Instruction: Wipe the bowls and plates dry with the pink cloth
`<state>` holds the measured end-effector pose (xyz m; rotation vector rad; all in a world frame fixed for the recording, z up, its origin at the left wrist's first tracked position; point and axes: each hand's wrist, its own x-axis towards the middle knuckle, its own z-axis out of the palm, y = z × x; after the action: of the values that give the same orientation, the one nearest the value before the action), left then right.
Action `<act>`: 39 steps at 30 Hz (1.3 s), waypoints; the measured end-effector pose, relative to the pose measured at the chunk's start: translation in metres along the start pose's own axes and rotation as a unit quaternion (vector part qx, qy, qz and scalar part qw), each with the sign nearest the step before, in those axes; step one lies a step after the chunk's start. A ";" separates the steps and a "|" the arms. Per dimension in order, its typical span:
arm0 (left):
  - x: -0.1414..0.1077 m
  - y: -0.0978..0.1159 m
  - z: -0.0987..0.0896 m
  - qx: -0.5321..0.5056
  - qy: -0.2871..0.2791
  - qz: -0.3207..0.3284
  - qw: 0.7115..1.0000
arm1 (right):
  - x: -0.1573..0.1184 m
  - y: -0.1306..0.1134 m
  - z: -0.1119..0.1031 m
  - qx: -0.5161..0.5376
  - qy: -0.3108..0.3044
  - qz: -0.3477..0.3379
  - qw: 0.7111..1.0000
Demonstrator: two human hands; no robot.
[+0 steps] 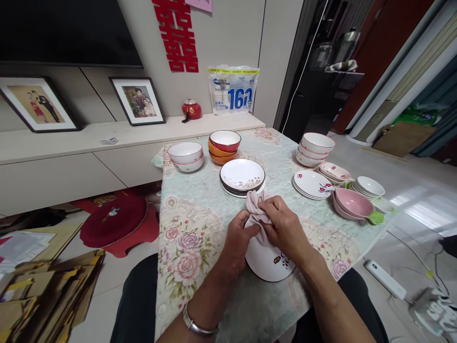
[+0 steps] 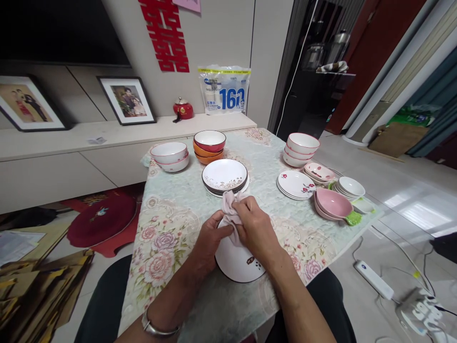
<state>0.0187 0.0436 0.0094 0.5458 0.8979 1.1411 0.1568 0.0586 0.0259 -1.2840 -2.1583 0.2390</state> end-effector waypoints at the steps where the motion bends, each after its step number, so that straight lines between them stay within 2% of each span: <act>1: 0.000 0.000 0.000 -0.004 -0.004 0.005 1.000 | 0.000 0.000 0.000 0.005 -0.008 -0.006 1.000; 4: -0.001 -0.001 0.000 -0.002 0.003 0.016 1.000 | -0.001 0.007 -0.006 -0.019 -0.018 0.038 0.999; 8: -0.001 -0.001 -0.001 -0.008 0.043 0.037 0.998 | -0.002 0.030 -0.017 -0.071 -0.020 0.123 0.990; 12: 0.001 0.002 -0.003 -0.040 0.068 0.040 0.996 | -0.004 0.050 -0.021 -0.033 -0.068 0.158 0.985; 16: 0.003 0.004 -0.005 -0.043 0.050 -0.006 0.998 | -0.005 0.054 -0.019 -0.003 -0.052 0.154 0.987; 20: 0.003 0.000 -0.006 0.009 0.034 -0.044 0.998 | -0.003 0.039 -0.012 -0.035 -0.044 0.112 0.992; 26: -0.001 -0.005 0.000 0.051 -0.011 -0.013 0.999 | 0.002 0.004 -0.010 -0.010 -0.061 0.015 0.998; 28: -0.002 -0.005 0.002 0.043 0.004 -0.003 0.999 | 0.002 0.007 -0.013 -0.032 -0.063 0.043 0.997; 30: -0.002 -0.005 0.001 0.027 0.026 0.011 0.999 | 0.001 0.018 -0.017 -0.071 -0.066 0.106 0.990; 32: 0.000 -0.004 -0.001 0.000 0.051 0.036 0.998 | -0.001 0.031 -0.020 -0.091 -0.089 0.163 0.978; 34: 0.002 -0.001 -0.003 -0.031 0.068 0.060 0.995 | -0.003 0.043 -0.021 -0.077 -0.118 0.188 0.972; 36: 0.004 0.002 -0.005 -0.058 0.058 0.063 0.995 | -0.005 0.051 -0.021 -0.059 -0.121 0.189 0.973; 39: 0.005 0.005 -0.006 -0.078 0.004 0.026 0.997 | -0.007 0.055 -0.022 -0.048 -0.072 0.174 0.981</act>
<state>0.0115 0.0498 0.0083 0.4397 0.7973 1.2485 0.2124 0.0771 0.0162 -1.7474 -2.0713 0.3847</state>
